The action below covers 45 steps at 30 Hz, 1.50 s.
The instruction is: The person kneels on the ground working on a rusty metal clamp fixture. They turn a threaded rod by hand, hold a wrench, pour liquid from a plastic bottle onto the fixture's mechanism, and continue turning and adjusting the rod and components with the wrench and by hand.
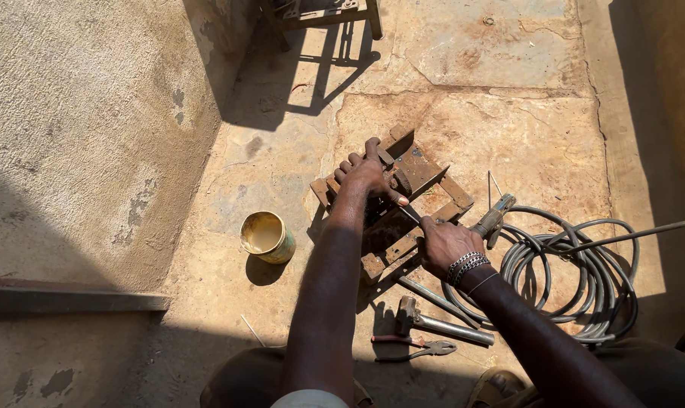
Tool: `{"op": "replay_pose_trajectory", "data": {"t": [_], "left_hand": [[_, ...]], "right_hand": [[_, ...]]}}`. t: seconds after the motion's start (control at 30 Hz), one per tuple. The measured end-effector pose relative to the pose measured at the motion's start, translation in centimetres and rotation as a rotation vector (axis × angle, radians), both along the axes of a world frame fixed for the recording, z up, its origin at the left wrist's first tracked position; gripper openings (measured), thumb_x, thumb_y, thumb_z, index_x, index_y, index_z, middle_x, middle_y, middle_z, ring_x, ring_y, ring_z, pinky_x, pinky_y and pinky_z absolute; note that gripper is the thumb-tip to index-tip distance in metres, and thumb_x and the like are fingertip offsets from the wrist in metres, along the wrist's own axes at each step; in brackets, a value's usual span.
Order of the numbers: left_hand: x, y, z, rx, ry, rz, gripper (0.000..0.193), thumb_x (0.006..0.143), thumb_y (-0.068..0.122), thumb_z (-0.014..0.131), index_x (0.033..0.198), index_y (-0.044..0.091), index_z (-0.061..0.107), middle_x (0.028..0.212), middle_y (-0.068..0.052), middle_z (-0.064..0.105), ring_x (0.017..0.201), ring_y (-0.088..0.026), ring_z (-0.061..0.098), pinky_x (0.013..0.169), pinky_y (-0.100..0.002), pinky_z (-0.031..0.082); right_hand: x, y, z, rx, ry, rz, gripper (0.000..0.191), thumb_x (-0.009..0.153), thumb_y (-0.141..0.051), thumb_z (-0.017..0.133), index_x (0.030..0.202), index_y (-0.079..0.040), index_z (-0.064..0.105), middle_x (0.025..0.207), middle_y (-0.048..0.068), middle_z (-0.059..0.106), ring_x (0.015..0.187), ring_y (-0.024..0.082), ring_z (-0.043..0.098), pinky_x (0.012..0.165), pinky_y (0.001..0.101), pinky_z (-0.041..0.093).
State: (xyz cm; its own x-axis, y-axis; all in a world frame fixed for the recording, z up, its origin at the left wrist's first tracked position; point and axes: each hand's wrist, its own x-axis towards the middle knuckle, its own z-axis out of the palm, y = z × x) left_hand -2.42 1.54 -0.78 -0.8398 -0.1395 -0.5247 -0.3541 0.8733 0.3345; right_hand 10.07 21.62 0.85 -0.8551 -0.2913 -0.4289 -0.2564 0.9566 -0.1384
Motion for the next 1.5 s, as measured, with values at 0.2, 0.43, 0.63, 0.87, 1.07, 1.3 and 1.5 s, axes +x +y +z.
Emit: {"op": "replay_pose_trajectory", "data": {"t": [0.2, 0.43, 0.63, 0.87, 1.07, 1.3, 1.5], "left_hand": [[0.3, -0.6, 0.9, 0.024, -0.032, -0.009, 0.167, 0.043, 0.055, 0.102, 0.159, 0.039, -0.016, 0.160, -0.029, 0.023, 0.147, -0.050, 0.024, 0.116, -0.067, 0.025], [0.3, -0.5, 0.8, 0.004, -0.027, -0.009, 0.163, 0.046, 0.053, 0.101, 0.160, 0.040, -0.014, 0.160, -0.028, 0.026, 0.148, -0.049, 0.025, 0.118, -0.065, 0.025], [1.5, 0.9, 1.3, -0.007, 0.117, -0.023, 0.156, 0.050, 0.046, 0.101, 0.163, 0.037, -0.007, 0.161, -0.035, 0.017, 0.148, -0.058, 0.014, 0.120, -0.071, 0.005], [3.8, 1.5, 2.3, 0.018, 0.213, -0.141, 0.126, 0.056, 0.048, 0.101, 0.154, 0.049, 0.022, 0.166, -0.033, 0.006, 0.149, -0.064, 0.004, 0.121, -0.072, 0.003], [2.4, 2.4, 1.6, -0.081, 0.170, -0.125, 0.102, 0.079, 0.047, 0.089, 0.156, 0.039, 0.023, 0.163, -0.037, 0.002, 0.148, -0.066, 0.003, 0.120, -0.073, 0.002], [2.1, 3.4, 1.9, -0.019, 0.183, 0.024, 0.101, 0.066, 0.024, 0.087, 0.150, 0.033, 0.033, 0.149, -0.028, 0.037, 0.142, -0.059, 0.031, 0.117, -0.074, 0.015], [3.0, 4.7, 0.4, -0.133, 0.483, 0.098, 0.104, 0.059, 0.026, 0.086, 0.149, 0.033, 0.035, 0.137, -0.022, 0.049, 0.131, -0.045, 0.049, 0.113, -0.066, 0.029]], "right_hand": [[0.3, -0.1, -0.1, -0.017, 0.092, 0.062, 0.021, 0.097, -0.023, 0.046, 0.111, -0.010, 0.055, 0.067, 0.008, 0.064, 0.065, 0.026, 0.066, 0.060, 0.0445, 0.055], [-0.2, 0.0, -1.1, -0.029, 0.046, 0.024, 0.023, 0.102, -0.026, 0.041, 0.109, -0.010, 0.056, 0.068, 0.007, 0.064, 0.064, 0.025, 0.067, 0.059, 0.0435, 0.055], [-0.2, 1.0, -2.4, -0.050, 0.083, 0.027, 0.022, 0.101, -0.021, 0.038, 0.112, -0.011, 0.054, 0.070, 0.008, 0.063, 0.064, 0.026, 0.067, 0.058, 0.0466, 0.055], [-0.1, 1.8, -2.9, -0.022, 0.087, 0.049, 0.024, 0.100, -0.019, 0.038, 0.114, -0.010, 0.055, 0.071, 0.011, 0.067, 0.065, 0.029, 0.070, 0.055, 0.0447, 0.054], [0.2, 1.5, -1.5, 0.009, 0.029, 0.023, 0.027, 0.104, -0.022, 0.036, 0.117, -0.008, 0.055, 0.071, 0.008, 0.068, 0.063, 0.023, 0.069, 0.052, 0.0413, 0.053], [0.2, 1.8, -0.7, 0.020, 0.023, 0.032, 0.028, 0.103, -0.026, 0.039, 0.118, -0.007, 0.054, 0.072, 0.007, 0.068, 0.064, 0.021, 0.067, 0.053, 0.0401, 0.055], [0.2, 2.2, -1.2, -0.101, 0.171, 0.065, 0.024, 0.099, -0.021, 0.044, 0.114, -0.005, 0.054, 0.077, 0.014, 0.070, 0.071, 0.031, 0.070, 0.058, 0.0468, 0.057]]}}
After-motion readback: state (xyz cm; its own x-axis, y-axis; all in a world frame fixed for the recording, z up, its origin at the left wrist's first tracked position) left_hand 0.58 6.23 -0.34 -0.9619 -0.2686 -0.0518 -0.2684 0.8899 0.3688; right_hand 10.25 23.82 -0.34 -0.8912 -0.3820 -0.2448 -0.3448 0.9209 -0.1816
